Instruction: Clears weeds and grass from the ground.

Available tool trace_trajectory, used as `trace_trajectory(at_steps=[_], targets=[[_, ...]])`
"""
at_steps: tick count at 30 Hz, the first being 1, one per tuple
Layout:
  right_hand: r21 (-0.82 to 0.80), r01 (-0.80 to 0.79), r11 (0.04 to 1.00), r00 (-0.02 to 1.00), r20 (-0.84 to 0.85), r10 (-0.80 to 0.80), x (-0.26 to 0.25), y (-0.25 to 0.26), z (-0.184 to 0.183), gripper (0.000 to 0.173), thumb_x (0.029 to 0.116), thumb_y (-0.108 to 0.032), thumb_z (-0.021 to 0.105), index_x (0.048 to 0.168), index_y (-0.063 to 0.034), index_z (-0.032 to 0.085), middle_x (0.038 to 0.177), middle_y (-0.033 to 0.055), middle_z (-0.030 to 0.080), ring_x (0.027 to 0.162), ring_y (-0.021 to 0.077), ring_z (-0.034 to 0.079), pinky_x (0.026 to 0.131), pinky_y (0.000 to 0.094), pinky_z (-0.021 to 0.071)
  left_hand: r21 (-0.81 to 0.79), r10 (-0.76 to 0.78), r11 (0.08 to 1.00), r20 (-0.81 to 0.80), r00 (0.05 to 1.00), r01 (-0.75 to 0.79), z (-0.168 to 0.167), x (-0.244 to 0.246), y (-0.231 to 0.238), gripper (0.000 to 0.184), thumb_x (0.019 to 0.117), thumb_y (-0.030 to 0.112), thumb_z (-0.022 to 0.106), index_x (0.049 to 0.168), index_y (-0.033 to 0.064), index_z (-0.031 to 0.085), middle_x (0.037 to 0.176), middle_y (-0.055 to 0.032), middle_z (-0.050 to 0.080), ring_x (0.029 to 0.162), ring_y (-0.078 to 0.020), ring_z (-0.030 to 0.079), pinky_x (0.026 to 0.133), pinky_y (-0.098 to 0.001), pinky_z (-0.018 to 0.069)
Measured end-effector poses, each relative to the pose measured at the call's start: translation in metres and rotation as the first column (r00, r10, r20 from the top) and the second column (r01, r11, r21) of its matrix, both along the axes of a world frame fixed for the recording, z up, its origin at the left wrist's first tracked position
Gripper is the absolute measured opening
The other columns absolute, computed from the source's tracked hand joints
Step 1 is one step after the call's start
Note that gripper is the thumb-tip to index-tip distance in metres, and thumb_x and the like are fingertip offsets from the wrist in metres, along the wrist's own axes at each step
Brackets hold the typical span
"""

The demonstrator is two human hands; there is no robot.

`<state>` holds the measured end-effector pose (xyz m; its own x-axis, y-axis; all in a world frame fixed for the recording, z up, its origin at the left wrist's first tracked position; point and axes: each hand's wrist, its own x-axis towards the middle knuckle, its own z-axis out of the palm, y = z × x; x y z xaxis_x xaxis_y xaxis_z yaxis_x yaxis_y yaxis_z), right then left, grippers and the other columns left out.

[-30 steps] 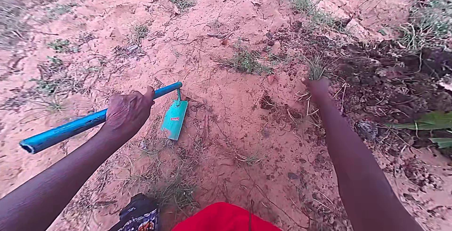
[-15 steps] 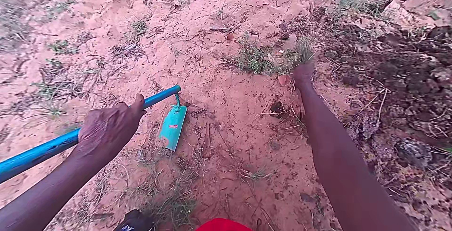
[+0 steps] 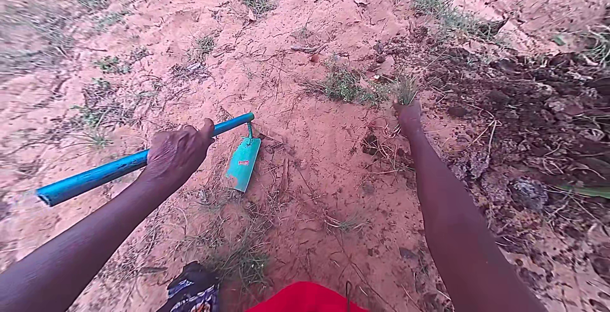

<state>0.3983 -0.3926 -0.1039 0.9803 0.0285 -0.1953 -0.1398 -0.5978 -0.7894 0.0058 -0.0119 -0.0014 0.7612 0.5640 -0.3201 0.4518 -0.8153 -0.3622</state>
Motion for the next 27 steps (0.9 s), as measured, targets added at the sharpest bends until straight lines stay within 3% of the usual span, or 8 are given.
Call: trace_trajectory(at_steps=[4, 7, 13, 18, 20, 23, 25, 27], targets=[[-0.02, 0.08, 0.997, 0.997, 0.002, -0.08, -0.068, -0.014, 0.01, 0.046, 0.1029, -0.023, 0.065, 0.138, 0.0041, 0.054, 0.116, 0.0263, 0.066, 0.103, 0.0349, 0.065, 0.095, 0.0545, 0.0506, -0.003, -0.023, 1.0, 0.035, 0.999, 0.024, -0.001, -0.003, 0.003, 0.029, 0.1069, 0.029, 0.055, 0.13, 0.012, 0.057, 0.084, -0.0211, 0.065, 0.077, -0.0433, 0.069, 0.06, -0.0546, 0.0525], [0.189, 0.152, 0.97, 0.98, 0.097, -0.172, -0.096, -0.029, 0.021, 0.036, 0.1009, -0.02, 0.068, 0.126, 0.0027, 0.056, 0.086, 0.0062, 0.059, 0.067, 0.0098, 0.058, 0.067, 0.0294, 0.0536, -0.031, -0.043, 0.999, 0.066, 0.997, 0.045, -0.001, -0.004, 0.005, 0.028, 0.1058, 0.03, 0.057, 0.126, 0.0104, 0.058, 0.083, -0.0209, 0.065, 0.076, -0.0435, 0.069, 0.06, -0.0551, 0.0522], [0.362, 0.299, 0.883, 0.798, 0.412, -0.44, -0.083, -0.095, 0.112, 0.081, 0.0759, -0.004, 0.088, 0.144, 0.0044, 0.045, 0.134, 0.0162, 0.061, 0.12, 0.0162, 0.062, 0.104, 0.0325, 0.0516, -0.007, -0.06, 0.998, 0.067, 0.996, 0.061, -0.003, -0.006, 0.009, 0.031, 0.1057, 0.032, 0.057, 0.128, 0.0115, 0.058, 0.083, -0.0199, 0.066, 0.076, -0.0422, 0.069, 0.059, -0.0541, 0.0524], [0.027, 0.241, 0.97, 0.969, 0.053, -0.242, -0.041, -0.083, 0.096, 0.057, 0.0914, -0.019, 0.077, 0.136, 0.0059, 0.051, 0.116, 0.019, 0.067, 0.098, 0.0245, 0.067, 0.09, 0.0475, 0.0554, 0.012, -0.078, 0.997, 0.068, 0.995, 0.078, -0.004, -0.006, 0.004, 0.03, 0.1063, 0.03, 0.056, 0.127, 0.0083, 0.058, 0.081, -0.0206, 0.065, 0.074, -0.0419, 0.069, 0.059, -0.0538, 0.0523], [0.031, 0.135, 0.99, 0.986, 0.098, -0.137, -0.027, -0.052, 0.085, 0.046, 0.0959, -0.018, 0.072, 0.132, 0.0039, 0.053, 0.105, 0.012, 0.069, 0.084, 0.0154, 0.069, 0.081, 0.0364, 0.06, 0.003, -0.068, 0.998, 0.058, 0.996, 0.068, -0.005, -0.007, 0.007, 0.029, 0.107, 0.03, 0.054, 0.127, 0.0097, 0.058, 0.08, -0.02, 0.064, 0.074, -0.0418, 0.068, 0.059, -0.0534, 0.0518], [-0.133, -0.03, 0.991, 0.983, 0.174, 0.053, 0.007, -0.009, 0.066, 0.045, 0.0902, -0.012, 0.076, 0.126, 0.0089, 0.06, 0.123, 0.0292, 0.063, 0.115, 0.0382, 0.062, 0.103, 0.0583, 0.0474, -0.014, -0.036, 0.999, 0.012, 0.999, 0.036, -0.002, -0.004, 0.01, 0.031, 0.1076, 0.034, 0.052, 0.129, 0.0118, 0.056, 0.082, -0.0204, 0.064, 0.076, -0.0424, 0.069, 0.06, -0.0532, 0.0525], [-0.267, -0.158, 0.951, 0.976, 0.103, 0.191, 0.027, 0.02, 0.046, 0.044, 0.0871, -0.01, 0.077, 0.125, 0.0071, 0.063, 0.12, 0.0318, 0.065, 0.115, 0.0456, 0.063, 0.099, 0.0657, 0.0469, -0.032, 0.009, 0.999, -0.019, 1.0, -0.009, 0.0, -0.003, 0.009, 0.037, 0.1079, 0.036, 0.052, 0.138, 0.0133, 0.053, 0.088, -0.0228, 0.065, 0.08, -0.0442, 0.069, 0.063, -0.0548, 0.0528], [-0.368, -0.326, 0.871, 0.943, -0.057, 0.329, 0.032, 0.042, 0.034, 0.072, 0.0871, -0.007, 0.076, 0.151, -0.0013, 0.043, 0.137, 0.0343, 0.057, 0.126, 0.0521, 0.057, 0.101, 0.0713, 0.0444, -0.041, 0.027, 0.999, -0.01, 1.0, -0.027, 0.001, -0.002, 0.009, 0.039, 0.1074, 0.036, 0.053, 0.139, 0.0133, 0.052, 0.091, -0.0241, 0.065, 0.081, -0.0457, 0.068, 0.064, -0.057, 0.0525]])
